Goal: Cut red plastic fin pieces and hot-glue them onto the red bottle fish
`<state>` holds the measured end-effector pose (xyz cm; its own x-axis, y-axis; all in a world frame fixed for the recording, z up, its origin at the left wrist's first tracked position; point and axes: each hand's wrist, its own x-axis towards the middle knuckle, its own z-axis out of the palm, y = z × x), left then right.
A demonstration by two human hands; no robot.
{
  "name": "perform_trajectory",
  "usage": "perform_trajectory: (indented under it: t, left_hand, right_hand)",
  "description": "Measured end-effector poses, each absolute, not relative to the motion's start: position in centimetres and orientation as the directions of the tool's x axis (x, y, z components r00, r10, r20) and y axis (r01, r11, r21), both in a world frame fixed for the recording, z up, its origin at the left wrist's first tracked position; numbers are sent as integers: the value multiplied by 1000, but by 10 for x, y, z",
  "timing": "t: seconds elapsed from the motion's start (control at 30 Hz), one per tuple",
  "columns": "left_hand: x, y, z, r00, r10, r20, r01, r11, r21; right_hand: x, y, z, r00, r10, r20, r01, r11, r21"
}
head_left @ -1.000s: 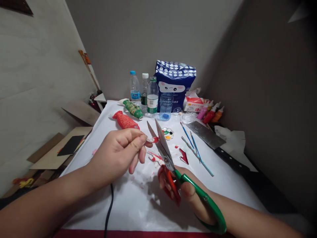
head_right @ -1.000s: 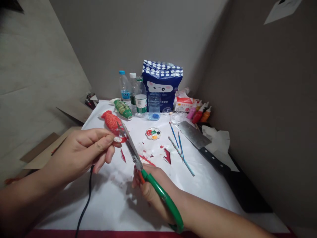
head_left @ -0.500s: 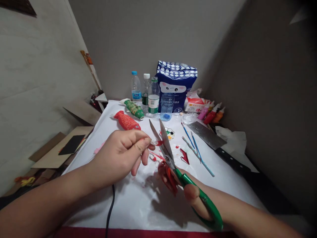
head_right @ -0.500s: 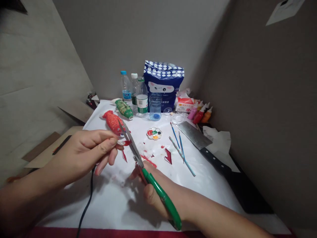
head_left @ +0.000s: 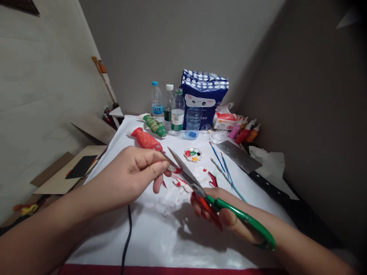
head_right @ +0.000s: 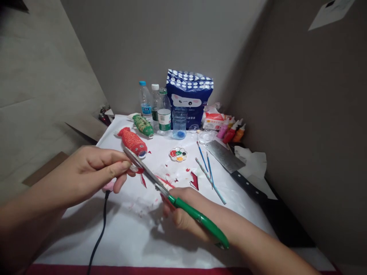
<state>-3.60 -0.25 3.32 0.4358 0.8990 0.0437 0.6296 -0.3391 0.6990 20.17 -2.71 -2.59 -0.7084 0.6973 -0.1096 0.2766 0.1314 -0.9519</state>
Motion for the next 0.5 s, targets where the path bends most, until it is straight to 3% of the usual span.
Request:
perform_trajectory:
  t: [0.1, 0.27, 0.5]
  left_hand:
    - [-41, 0, 31, 449, 893, -10, 647, -318, 693]
    - [-43, 5, 35, 508, 858, -73, 524, -241, 817]
    - [-31, 6, 31, 338, 935, -108, 364, -24, 931]
  right_hand:
    - [204, -26, -26, -714, 684, -151, 290, 94, -952]
    - [210, -27, -45, -752, 658, -37, 171, 140, -975]
    - [195, -38, -68, -699, 714, 31, -27, 17, -1000]
